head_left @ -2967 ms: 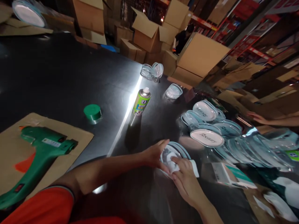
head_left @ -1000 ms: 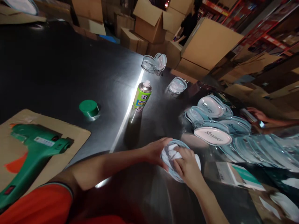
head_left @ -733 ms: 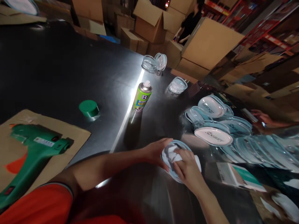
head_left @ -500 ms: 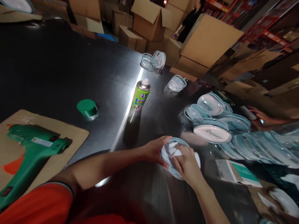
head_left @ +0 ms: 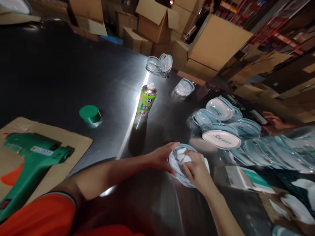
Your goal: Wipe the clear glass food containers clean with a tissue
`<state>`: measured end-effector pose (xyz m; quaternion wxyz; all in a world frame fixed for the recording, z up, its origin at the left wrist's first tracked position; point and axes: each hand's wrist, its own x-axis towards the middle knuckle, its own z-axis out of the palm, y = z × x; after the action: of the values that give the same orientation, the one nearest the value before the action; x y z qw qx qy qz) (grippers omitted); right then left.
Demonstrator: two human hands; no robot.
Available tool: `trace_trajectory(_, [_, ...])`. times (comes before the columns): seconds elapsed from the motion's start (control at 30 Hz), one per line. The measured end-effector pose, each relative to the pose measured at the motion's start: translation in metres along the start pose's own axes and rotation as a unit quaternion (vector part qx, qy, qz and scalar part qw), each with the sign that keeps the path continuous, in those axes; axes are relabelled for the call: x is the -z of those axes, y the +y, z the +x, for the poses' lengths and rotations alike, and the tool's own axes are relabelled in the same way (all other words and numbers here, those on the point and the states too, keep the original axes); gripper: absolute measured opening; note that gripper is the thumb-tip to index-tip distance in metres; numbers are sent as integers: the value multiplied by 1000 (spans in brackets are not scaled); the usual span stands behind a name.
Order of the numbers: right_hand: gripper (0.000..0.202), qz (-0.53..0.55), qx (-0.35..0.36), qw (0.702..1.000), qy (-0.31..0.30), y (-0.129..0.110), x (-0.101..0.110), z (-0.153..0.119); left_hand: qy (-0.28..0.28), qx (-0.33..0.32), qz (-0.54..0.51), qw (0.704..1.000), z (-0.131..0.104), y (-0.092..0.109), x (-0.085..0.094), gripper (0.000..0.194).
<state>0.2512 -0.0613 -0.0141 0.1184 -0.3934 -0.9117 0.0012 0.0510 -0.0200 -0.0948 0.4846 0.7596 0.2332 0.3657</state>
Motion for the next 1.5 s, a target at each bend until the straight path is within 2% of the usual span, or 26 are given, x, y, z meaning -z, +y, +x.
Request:
trace_trajectory(0.2, [37,6,-6,1000,-7,1,3,1,5,-14,-11,1000,1,2,1,116])
trace_trajectory(0.57, [36,8,-18,1000,-13,-1,3,2,-6,8,1,1000,0,3,0,120])
trace_trajectory(0.73, [35,8,-21,1000,-22,1,3,0,-5,-16,-11,1000,0,3,1,117])
trace_trajectory(1.03, [36,15,-24,999,-22,3,2,-3,-7,-6,-19,1000,1,5,1,114])
trace_trajectory(1.17, [37,22,-15,999,-31,3,3,-2,-16,22,-12,1000,0,5,2,121])
trace_trajectory(1.33, [36,15,-27,999,-25,1,3,-1,-14,13,-8,1000,-1,4,2,122])
trace_trajectory(1.5, [38,28,-9,999,-37,2,3,-1,-12,14,-9,1000,-2,4,2,120])
